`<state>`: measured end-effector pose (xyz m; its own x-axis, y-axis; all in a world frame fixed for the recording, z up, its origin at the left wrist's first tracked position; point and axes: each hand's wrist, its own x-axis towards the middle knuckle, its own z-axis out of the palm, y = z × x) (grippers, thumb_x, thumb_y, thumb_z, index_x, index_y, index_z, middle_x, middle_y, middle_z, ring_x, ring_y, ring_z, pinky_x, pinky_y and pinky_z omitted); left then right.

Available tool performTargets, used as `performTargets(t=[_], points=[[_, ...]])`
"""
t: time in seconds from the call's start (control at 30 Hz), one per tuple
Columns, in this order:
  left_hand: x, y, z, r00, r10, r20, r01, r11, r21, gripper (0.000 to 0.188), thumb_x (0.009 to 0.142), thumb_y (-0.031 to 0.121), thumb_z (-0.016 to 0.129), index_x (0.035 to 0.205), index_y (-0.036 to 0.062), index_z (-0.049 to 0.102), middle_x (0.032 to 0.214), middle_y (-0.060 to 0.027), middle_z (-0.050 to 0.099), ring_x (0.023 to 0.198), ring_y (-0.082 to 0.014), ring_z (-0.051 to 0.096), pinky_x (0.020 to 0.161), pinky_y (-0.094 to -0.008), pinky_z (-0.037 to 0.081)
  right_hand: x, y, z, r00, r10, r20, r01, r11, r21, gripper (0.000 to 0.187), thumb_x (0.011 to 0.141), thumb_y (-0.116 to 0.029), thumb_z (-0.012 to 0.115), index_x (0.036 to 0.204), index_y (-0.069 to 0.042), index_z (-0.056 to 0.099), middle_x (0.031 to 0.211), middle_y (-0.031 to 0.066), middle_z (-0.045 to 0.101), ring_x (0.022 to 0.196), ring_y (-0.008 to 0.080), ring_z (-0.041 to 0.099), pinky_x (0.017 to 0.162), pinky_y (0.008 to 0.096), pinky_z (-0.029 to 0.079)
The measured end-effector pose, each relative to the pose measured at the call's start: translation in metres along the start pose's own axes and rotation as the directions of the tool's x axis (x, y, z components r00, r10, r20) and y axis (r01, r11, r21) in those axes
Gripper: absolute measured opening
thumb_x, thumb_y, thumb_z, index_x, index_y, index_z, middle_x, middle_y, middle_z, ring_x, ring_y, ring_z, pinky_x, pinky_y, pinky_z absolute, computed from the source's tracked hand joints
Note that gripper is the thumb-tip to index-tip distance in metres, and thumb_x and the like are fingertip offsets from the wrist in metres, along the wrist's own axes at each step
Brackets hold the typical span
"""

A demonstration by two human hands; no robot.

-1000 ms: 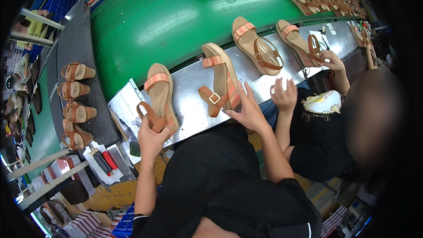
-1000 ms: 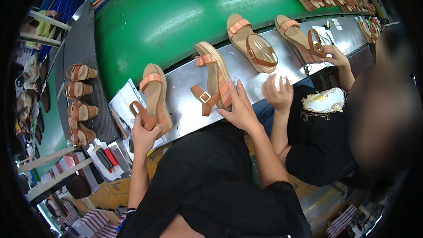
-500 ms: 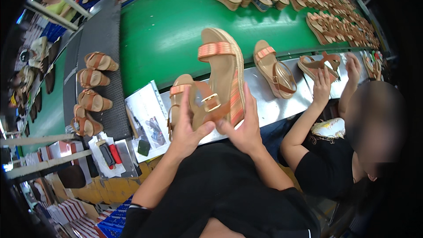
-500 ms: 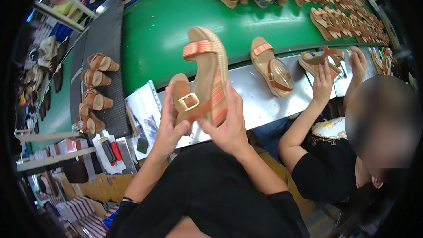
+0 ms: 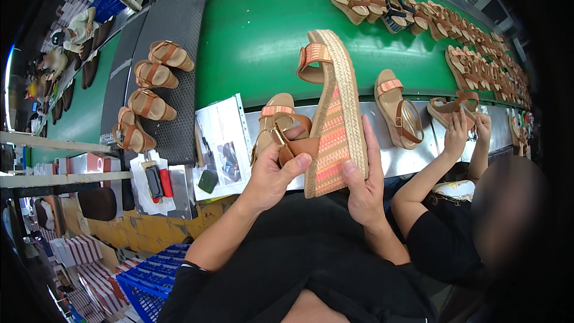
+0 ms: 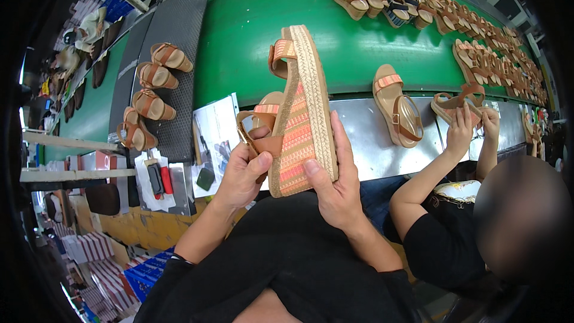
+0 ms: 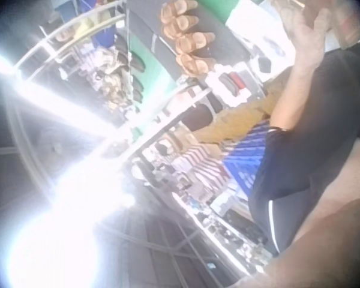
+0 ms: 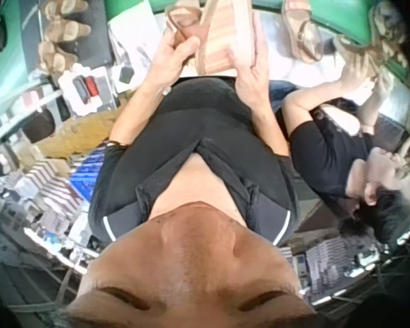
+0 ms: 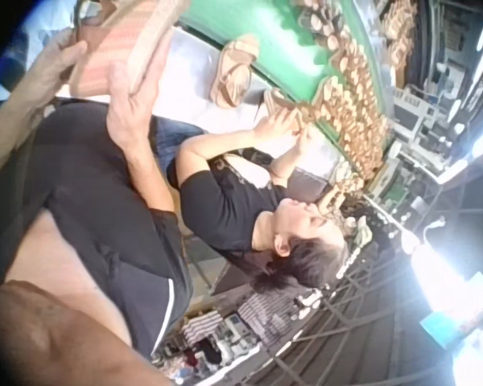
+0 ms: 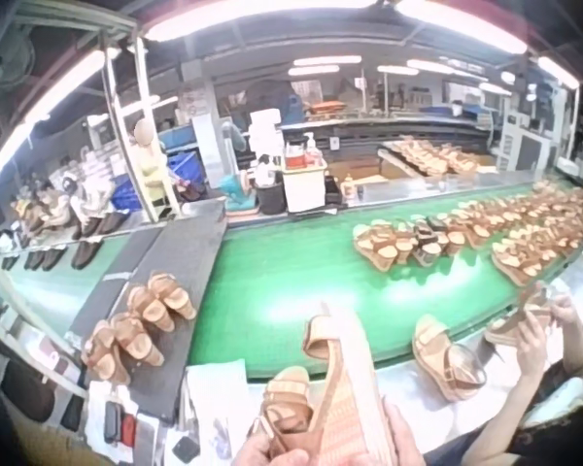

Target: The person walks through a shoe factory and then inspects a pair of woven wedge sandals at a workstation. They pick up the sandals, turn them over to examine the soles and straps, and place them back on the table.

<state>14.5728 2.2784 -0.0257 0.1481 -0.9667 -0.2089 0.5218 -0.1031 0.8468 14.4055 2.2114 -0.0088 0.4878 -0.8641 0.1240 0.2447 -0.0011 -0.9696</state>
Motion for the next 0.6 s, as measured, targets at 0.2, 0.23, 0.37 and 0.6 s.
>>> performTargets(t=[0.2, 0.23, 0.37, 0.6], points=[[-0.005, -0.002, 0.01, 0.974, 0.225, 0.0, -0.224, 0.97, 0.089, 0.064, 0.095, 0.016, 0.063, 0.144, -0.0032, 0.028, 0.125, -0.0113, 0.055, 0.114, -0.0158, 0.055, 0.099, -0.0315, 0.044, -0.006, 0.0, 0.003, 0.999, -0.034, 0.007, 0.034, 0.999, 0.033, 0.073, 0.097, -0.013, 0.054, 0.152, 0.006, 0.01, 0.148, 0.0198, 0.034, 0.133, 0.0227, 0.041, 0.11, 0.0354, 0.033], [-0.006, -0.002, 0.011, 0.97, 0.242, 0.0, -0.241, 0.964, 0.114, 0.064, 0.095, 0.016, 0.063, 0.145, -0.0027, 0.027, 0.125, -0.0112, 0.055, 0.114, -0.0157, 0.055, 0.098, -0.0312, 0.044, -0.008, 0.0, 0.003, 0.999, -0.038, 0.003, 0.038, 0.999, 0.035, 0.073, 0.097, -0.013, 0.053, 0.152, 0.006, 0.01, 0.148, 0.0198, 0.034, 0.133, 0.0227, 0.041, 0.11, 0.0355, 0.033], [-0.007, -0.004, 0.012, 0.963, 0.271, 0.003, -0.269, 0.956, 0.118, 0.066, 0.094, 0.015, 0.063, 0.146, -0.0011, 0.025, 0.125, -0.0113, 0.054, 0.113, -0.0156, 0.055, 0.097, -0.0307, 0.043, -0.009, 0.0, 0.003, 0.999, -0.044, 0.008, 0.044, 0.998, 0.047, 0.073, 0.097, -0.013, 0.053, 0.152, 0.006, 0.009, 0.15, 0.0195, 0.032, 0.133, 0.0226, 0.04, 0.11, 0.0357, 0.033], [-0.006, -0.004, 0.007, 0.961, 0.275, 0.006, -0.274, 0.958, 0.087, 0.068, 0.092, 0.012, 0.065, 0.146, -0.0009, 0.025, 0.128, -0.012, 0.051, 0.117, -0.0177, 0.053, 0.101, -0.0322, 0.042, -0.012, 0.008, -0.003, 0.999, -0.028, 0.038, 0.031, 0.996, -0.088, 0.081, 0.093, -0.014, 0.06, 0.152, 0.005, 0.009, 0.151, 0.0206, 0.027, 0.137, 0.0266, 0.036, 0.11, 0.0382, 0.033]])
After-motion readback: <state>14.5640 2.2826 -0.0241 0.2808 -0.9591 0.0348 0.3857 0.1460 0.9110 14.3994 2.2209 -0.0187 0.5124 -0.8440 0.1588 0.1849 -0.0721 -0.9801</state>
